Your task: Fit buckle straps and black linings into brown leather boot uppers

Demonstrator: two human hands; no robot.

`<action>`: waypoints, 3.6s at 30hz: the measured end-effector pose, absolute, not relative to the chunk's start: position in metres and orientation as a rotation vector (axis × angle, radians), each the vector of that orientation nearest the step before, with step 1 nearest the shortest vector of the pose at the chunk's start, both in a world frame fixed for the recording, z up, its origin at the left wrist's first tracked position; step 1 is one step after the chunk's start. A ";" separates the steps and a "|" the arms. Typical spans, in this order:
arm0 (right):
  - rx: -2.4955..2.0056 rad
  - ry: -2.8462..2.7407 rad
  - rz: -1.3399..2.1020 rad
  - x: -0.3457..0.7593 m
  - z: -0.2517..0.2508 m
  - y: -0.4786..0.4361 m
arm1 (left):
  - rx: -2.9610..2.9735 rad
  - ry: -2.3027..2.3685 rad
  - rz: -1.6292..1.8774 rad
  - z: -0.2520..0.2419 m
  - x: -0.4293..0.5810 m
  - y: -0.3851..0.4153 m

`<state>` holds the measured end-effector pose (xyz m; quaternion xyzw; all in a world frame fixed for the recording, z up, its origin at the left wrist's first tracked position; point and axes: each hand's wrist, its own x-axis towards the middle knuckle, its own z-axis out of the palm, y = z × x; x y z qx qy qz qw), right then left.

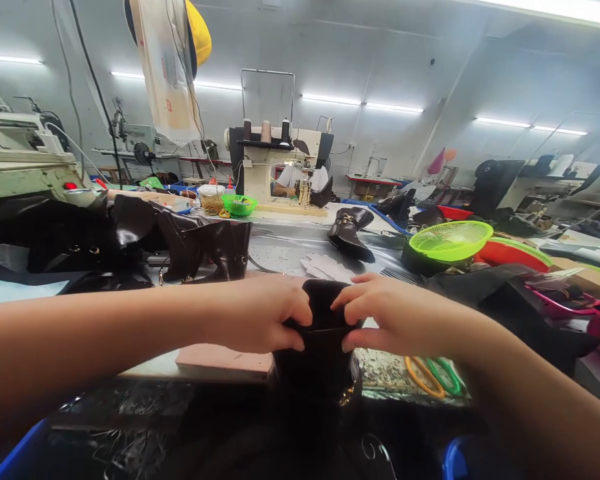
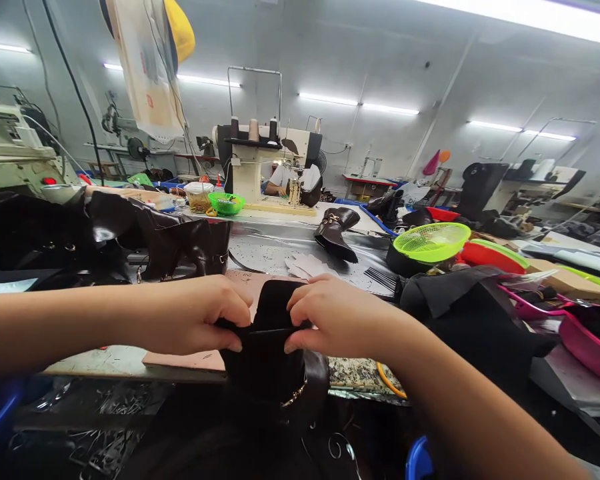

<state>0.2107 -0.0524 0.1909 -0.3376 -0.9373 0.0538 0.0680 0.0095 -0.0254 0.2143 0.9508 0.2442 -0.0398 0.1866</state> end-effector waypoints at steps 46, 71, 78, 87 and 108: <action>-1.153 -2.416 0.153 0.234 0.182 -0.060 | 2.487 0.451 -0.363 0.228 0.022 0.014; -1.093 -2.211 0.659 0.240 0.134 -0.031 | 2.235 0.647 0.448 0.162 0.017 0.022; -1.073 -2.151 0.632 0.226 0.132 -0.031 | 2.240 0.596 0.204 0.167 0.019 0.020; -1.218 -2.115 0.497 0.230 0.124 -0.043 | 2.472 0.860 0.413 0.160 0.031 0.005; -1.318 -2.564 0.447 0.207 0.112 -0.056 | 1.910 0.932 0.147 0.129 -0.011 -0.057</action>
